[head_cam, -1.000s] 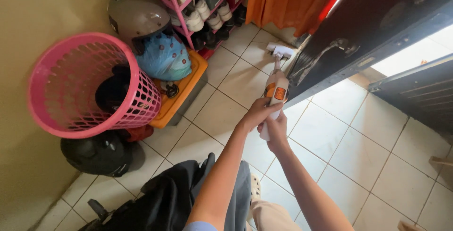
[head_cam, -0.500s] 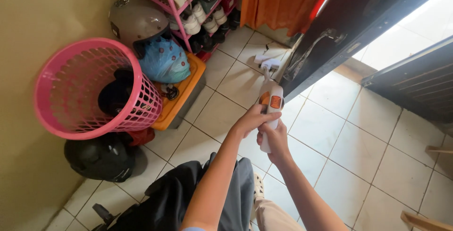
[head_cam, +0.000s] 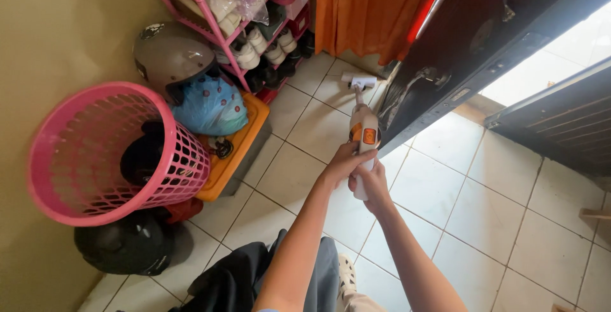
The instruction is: Vacuuming a tiled floor area near chairs and doorway.
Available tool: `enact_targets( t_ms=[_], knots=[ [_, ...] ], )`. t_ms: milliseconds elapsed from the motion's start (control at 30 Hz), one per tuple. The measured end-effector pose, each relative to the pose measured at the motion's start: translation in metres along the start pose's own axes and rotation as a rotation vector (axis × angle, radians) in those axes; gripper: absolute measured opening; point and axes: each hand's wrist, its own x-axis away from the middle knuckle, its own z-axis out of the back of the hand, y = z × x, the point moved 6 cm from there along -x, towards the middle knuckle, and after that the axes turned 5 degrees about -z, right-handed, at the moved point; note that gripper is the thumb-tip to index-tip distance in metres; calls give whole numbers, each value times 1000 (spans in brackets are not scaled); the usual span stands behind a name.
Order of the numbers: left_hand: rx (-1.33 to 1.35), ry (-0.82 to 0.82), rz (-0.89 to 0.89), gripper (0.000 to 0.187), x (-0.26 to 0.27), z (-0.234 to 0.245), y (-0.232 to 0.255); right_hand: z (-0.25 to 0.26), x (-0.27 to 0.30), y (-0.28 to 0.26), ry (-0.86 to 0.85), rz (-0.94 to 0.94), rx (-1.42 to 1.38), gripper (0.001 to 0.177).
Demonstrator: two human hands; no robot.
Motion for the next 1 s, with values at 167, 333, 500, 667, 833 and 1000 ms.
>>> enact_targets(
  t_ms=[167,333,500,667,833,1000],
  knots=[
    [43,73,-53,39,-3,-3,-13,5,-2,1,-9,-44,25,14],
    [-18,132,-87,36,22,-10,-23,0,28,3,-14,-63,66,16],
    [15,185,-22,35,56,-23,-9,-2,58,-3,-41,-115,78,18],
    [58,193,-103,35,43,-19,-3,1,42,-6,-89,-117,99,19],
    [7,252,-83,34,6,2,-16,3,1,-5,-116,-88,104,20],
    [154,232,-116,33,-35,22,-32,1,-41,-9,-125,-83,192,24]
  ],
)
